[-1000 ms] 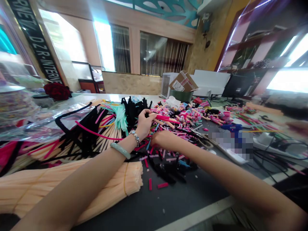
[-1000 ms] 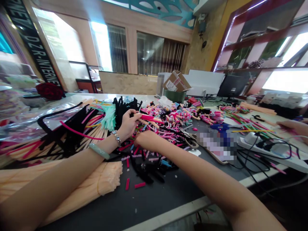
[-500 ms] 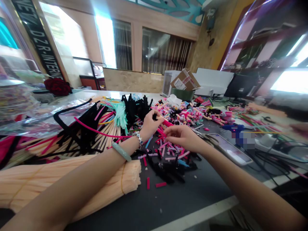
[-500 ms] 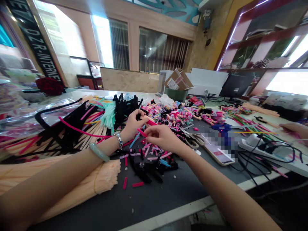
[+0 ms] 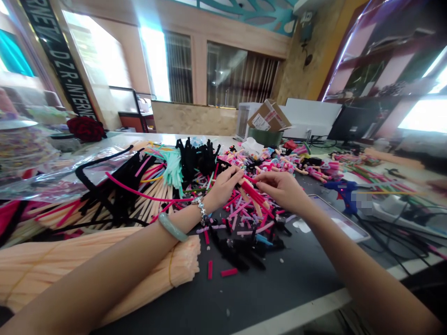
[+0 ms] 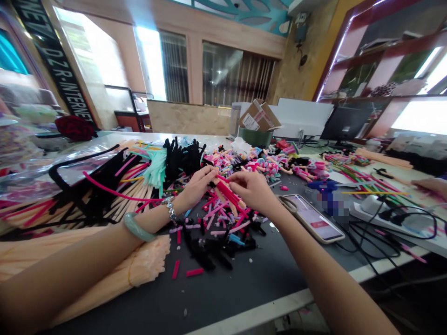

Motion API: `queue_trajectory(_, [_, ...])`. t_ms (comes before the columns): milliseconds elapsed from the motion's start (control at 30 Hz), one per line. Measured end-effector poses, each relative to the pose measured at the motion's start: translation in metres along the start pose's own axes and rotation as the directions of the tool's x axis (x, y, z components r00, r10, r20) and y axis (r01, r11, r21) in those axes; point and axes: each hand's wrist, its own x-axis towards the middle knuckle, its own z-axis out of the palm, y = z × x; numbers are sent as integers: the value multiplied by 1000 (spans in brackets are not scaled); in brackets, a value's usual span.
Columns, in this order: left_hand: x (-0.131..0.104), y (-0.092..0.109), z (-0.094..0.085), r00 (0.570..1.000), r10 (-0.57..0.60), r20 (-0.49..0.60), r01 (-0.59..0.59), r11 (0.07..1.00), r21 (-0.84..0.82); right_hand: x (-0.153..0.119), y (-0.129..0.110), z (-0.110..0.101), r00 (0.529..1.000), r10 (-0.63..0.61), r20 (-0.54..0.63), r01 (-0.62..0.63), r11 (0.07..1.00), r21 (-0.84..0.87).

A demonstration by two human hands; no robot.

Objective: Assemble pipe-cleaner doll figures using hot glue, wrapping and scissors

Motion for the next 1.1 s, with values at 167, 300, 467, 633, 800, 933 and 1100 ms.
queue_trajectory(167, [-1,5,-1,996,53,72,-62,989,134,2,2,2,1000,9,25,-9,1000,12])
queue_trajectory(300, [-2,6,1,992,71,103,-85,988,129,4,-4,4,999,-44,26,44,999,2])
queue_trajectory(467, [-1,6,1,990,70,120,-80,993,82,7,-3,5,993,-114,-8,112,986,-124])
queue_trajectory(633, [1,-4,1,1000,-4,9,5,999,-50,5,17,-8,998,-52,-29,49,996,-77])
queue_trajectory(800, [4,-11,-2,995,-70,-75,56,983,-176,-6,40,-29,988,17,-155,-45,983,-180])
queue_trajectory(933, [4,-10,-1,993,-84,-80,65,974,-218,-13,44,-33,967,145,-209,-187,962,-199])
queue_trajectory(1100, [1,-6,3,995,-57,-76,44,985,-167,-18,31,-19,976,119,-180,-116,993,27])
